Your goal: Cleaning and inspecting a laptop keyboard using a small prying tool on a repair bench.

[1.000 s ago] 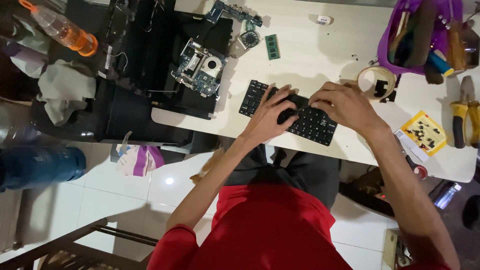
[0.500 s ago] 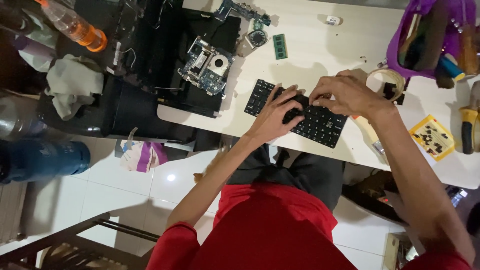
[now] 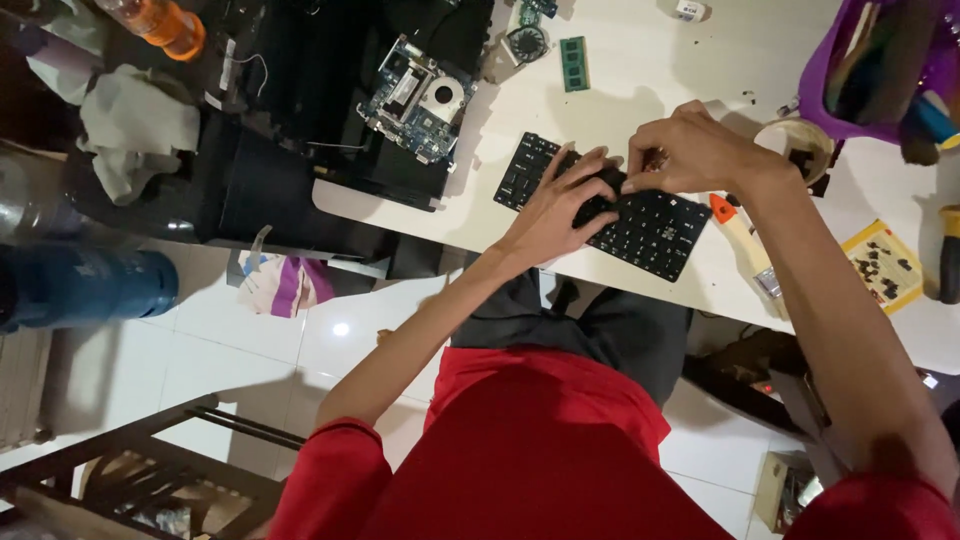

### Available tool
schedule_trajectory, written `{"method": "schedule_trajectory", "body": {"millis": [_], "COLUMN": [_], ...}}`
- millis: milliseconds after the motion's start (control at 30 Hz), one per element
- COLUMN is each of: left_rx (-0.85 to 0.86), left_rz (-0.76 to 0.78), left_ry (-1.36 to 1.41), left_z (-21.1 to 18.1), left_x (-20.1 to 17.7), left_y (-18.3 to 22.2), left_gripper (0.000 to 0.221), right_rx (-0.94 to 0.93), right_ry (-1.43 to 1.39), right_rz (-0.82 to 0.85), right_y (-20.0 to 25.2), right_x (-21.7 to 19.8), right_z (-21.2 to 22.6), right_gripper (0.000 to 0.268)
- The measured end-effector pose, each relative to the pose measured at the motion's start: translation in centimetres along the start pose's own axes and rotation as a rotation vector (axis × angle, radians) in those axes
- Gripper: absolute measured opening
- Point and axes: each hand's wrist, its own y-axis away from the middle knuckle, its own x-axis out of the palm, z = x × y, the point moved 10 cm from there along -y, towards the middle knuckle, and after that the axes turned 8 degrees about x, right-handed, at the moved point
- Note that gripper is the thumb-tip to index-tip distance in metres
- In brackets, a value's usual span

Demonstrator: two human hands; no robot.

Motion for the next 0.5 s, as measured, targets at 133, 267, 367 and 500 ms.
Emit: {"method": "schedule_trajectory", "body": {"millis": [133,267,367,500], "left_rx": [0.006,-0.011,-0.011,0.011], "left_rz": [-0.005,0.019,0.013,-0.033], "left_ry": [0.03,0.029,0.021,-0.015], "left_z": [0.0,0.6,0.6,0.5], "left_x": [0.1,0.7,0.7,0.6], "left_y": [0.1,0.3,0.3,0.2], "left_gripper": [0.023,0.022,0.021,0.021], "right_rx": [0.008,0.013,0.024,0.06], "right_ry": [-0.025,0.039,0.103,0.076], "right_rz": [0.032,0.052,0.022,0.011], "right_y": [-0.3,-0.2,0.0,0.8], "right_x": [-0.3,-0.6,-0.6,-1.0], "right_z": [0.3,1.4,1.1,1.2], "right_gripper": [0.023,0.02,0.017,0.021]}}
